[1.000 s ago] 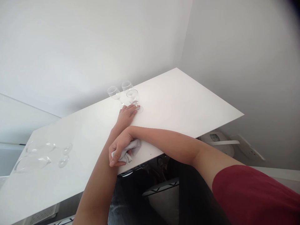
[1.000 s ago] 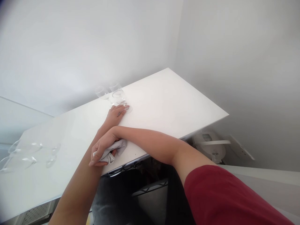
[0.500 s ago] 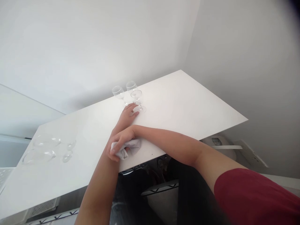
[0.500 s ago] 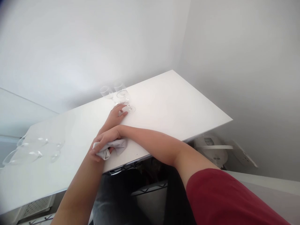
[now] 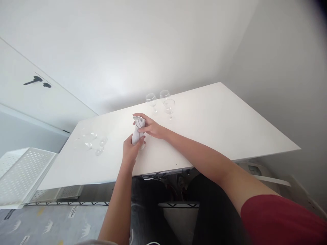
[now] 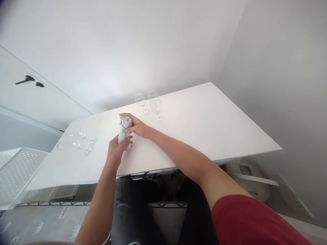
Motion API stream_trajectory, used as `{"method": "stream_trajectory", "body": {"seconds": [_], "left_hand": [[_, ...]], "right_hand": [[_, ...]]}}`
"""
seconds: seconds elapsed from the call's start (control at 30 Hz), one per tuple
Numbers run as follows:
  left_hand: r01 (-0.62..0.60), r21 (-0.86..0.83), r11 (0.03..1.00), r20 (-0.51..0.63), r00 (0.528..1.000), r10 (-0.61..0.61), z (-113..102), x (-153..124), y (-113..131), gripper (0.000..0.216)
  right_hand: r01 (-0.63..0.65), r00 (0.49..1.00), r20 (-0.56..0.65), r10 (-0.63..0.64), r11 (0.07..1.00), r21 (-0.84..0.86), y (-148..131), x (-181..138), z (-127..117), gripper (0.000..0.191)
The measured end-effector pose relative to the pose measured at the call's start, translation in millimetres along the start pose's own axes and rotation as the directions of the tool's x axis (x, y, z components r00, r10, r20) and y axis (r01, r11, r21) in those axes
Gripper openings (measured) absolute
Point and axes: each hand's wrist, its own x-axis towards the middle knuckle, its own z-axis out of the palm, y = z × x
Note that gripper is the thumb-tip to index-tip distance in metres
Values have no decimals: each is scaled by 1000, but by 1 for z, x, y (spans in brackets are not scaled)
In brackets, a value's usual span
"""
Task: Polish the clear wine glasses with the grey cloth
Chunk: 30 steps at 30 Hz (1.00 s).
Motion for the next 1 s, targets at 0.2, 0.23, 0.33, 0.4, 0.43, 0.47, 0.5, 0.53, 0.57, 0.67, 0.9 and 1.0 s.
{"method": "stream_trajectory", "body": {"seconds": [0.2, 0.23, 0.33, 0.4, 0.43, 0.47, 0.5, 0.53, 0.57, 0.67, 0.9, 1.0], "left_hand": [[36, 80, 996, -120, 992, -26, -28, -14, -11, 62], [60, 69, 996, -117, 992, -52, -32, -16, -13, 65], [60, -42, 997, -155, 986, -66, -38, -23, -17, 61], [4, -69, 998, -172, 985, -16, -37, -27, -15, 56], [-8, -39, 999, -172, 985, 1, -36, -29, -14, 53], [-7, 24, 1000, -170, 985, 11, -35, -30, -12, 51], [2, 109, 994, -171, 985, 16, -34, -31, -10, 49], [10, 194, 981, -174, 984, 25, -34, -32, -9, 46], [6, 258, 966, -181, 983, 42, -34, -32, -9, 42], [-54, 198, 979, -226, 969, 99, -38, -32, -12, 37], [-46, 168, 985, -38, 998, 53, -47, -36, -1, 30], [-17, 129, 992, 138, 990, -1, -43, -41, 14, 35]], "right_hand": [[-103, 992, -83, 100, 994, -35, -2, 0, -4, 56], [-129, 986, -118, 121, 989, -70, -1, 0, -4, 51], [-147, 986, -106, 132, 979, -140, 3, -1, -2, 52], [-139, 990, -53, 133, 980, -142, 5, -2, 0, 52], [-142, 990, -35, 138, 978, -153, 6, -3, 0, 52], [-143, 990, -14, 143, 974, -177, 7, -3, 0, 53], [-137, 989, 21, 145, 969, -206, 8, -3, 0, 54], [-115, 989, 68, 134, 966, -232, 9, -2, -1, 57], [-79, 985, 127, 114, 965, -250, 9, -1, -2, 59], [4, 981, 191, 42, 972, -236, 10, 2, -7, 60], [1, 983, 175, 60, 944, -330, 11, 2, -10, 49], [4, 912, 358, 199, 870, -494, 7, -3, -4, 61]]}}
